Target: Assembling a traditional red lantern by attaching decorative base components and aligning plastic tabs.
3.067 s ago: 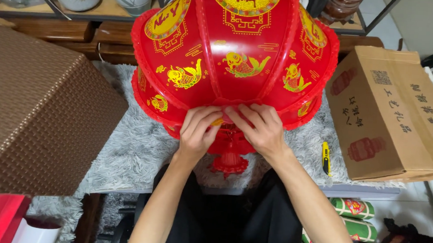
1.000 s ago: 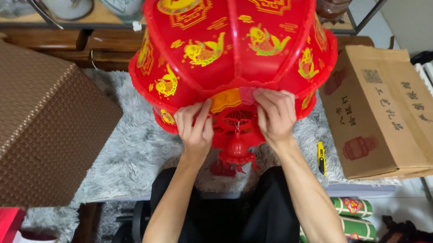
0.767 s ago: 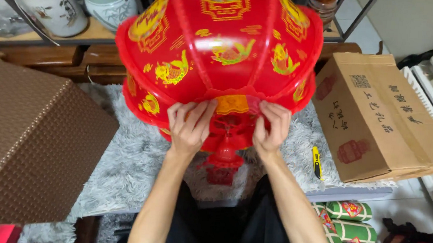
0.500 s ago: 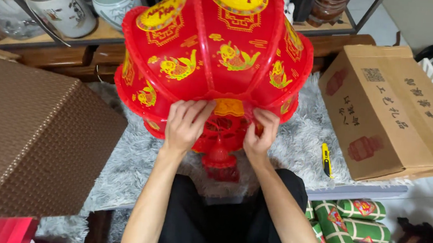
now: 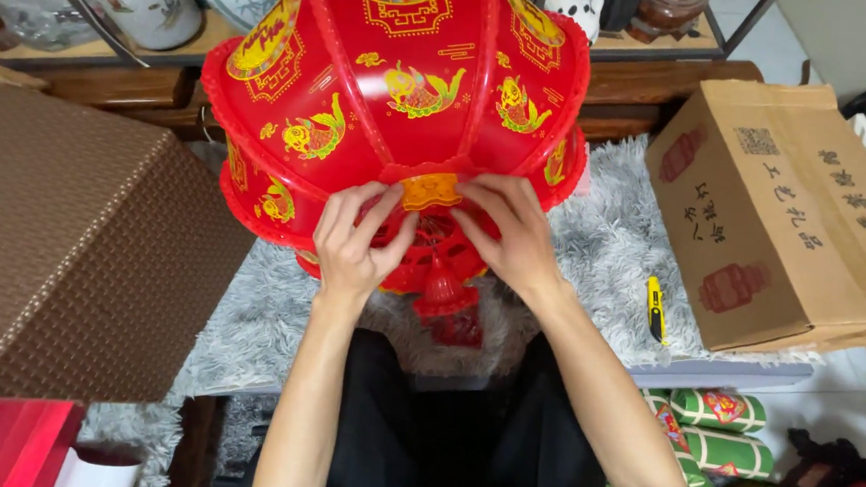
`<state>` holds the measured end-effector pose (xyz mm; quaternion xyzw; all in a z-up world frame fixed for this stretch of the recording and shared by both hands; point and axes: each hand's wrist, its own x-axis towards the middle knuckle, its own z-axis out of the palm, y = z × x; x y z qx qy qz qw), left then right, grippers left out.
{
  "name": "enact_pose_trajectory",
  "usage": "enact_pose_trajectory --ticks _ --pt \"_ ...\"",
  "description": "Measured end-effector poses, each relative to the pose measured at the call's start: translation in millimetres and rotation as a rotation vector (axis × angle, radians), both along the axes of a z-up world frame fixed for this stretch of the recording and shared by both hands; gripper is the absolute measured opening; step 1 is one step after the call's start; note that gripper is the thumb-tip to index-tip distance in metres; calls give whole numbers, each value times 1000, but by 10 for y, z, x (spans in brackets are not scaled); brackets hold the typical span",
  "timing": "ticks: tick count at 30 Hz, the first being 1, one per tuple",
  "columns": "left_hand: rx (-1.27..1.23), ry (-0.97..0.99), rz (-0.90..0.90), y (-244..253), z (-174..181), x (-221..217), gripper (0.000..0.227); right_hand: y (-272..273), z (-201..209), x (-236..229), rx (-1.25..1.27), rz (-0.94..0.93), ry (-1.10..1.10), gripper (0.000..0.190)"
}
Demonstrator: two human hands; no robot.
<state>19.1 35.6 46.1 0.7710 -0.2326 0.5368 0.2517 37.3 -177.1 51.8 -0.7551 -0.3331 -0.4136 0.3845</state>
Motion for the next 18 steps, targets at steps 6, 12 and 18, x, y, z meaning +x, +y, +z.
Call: enact_pose_trajectory --ticks 6,12,18 --pt "9 49 230 -208 91 -241 28 13 -145 128 65 18 23 32" --pt "596 112 579 -341 196 -367 24 55 -235 98 140 1 22 32" --pt "921 -38 602 -244 256 -233 30 147 -174 88 168 6 39 36"
